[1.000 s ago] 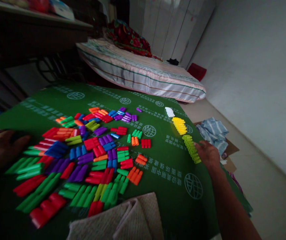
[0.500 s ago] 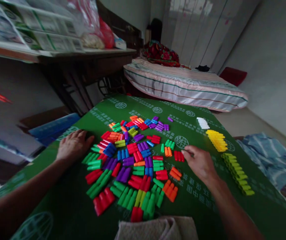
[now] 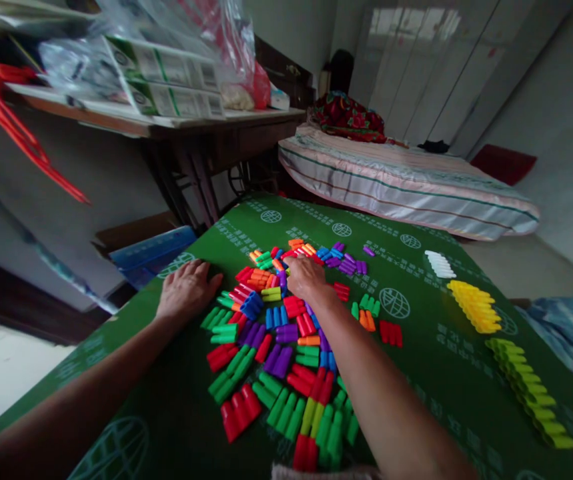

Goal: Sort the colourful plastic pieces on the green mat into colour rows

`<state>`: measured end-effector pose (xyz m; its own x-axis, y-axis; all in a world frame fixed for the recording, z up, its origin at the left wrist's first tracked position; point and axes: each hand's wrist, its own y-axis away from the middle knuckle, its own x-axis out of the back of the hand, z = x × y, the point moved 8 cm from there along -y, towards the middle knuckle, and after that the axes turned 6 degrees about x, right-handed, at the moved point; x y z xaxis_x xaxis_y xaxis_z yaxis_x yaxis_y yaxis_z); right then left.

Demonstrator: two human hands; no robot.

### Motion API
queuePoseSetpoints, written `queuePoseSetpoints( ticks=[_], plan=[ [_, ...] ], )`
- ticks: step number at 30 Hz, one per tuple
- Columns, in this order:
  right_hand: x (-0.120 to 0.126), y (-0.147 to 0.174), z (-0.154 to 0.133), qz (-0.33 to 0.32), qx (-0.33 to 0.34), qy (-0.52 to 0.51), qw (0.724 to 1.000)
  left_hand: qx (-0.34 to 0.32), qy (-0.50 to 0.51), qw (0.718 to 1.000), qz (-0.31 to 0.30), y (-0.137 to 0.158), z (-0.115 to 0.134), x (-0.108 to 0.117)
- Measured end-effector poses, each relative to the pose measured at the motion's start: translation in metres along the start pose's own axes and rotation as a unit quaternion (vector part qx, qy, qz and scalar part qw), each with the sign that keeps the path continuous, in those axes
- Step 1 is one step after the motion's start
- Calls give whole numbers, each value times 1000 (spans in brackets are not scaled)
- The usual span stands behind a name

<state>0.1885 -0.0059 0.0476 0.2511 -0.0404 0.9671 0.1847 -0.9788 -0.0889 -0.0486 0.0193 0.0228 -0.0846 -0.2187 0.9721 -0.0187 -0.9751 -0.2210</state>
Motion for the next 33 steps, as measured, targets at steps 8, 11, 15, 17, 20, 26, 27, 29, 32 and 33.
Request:
queuePoseSetpoints(
  ticks=[8,11,15,17,20,26,27,29,32,33],
  plan=[
    [1,12,30,63,-33,-29,997,2,2,1000,-5,2,2,2],
    [18,39,63,157,-50,-135,977,2,2,1000,-9,2,3,4],
    [34,100,111,238,-105,-229,938,-2,3,1000,-13,1,5,6],
    [40,140,136,281,-157,-225,920,-5,3,1000,-15,0,5,6],
    [41,204,165,331,-225,-178,899,-9,4,1000,-18,-2,5,5],
    [19,289,187,278,-275,-44,919,-13,9,999,-28,-4,7,5],
    [17,296,186,268,-276,-27,923,-11,9,999,-29,-4,7,6],
    [16,305,183,253,-274,-4,928,-10,8,999,-32,-4,8,6],
    [21,306,176,239,-265,10,934,-8,2,999,-36,-3,9,6],
    [22,305,175,236,-262,10,936,-6,0,999,-37,-3,9,6]
  ],
)
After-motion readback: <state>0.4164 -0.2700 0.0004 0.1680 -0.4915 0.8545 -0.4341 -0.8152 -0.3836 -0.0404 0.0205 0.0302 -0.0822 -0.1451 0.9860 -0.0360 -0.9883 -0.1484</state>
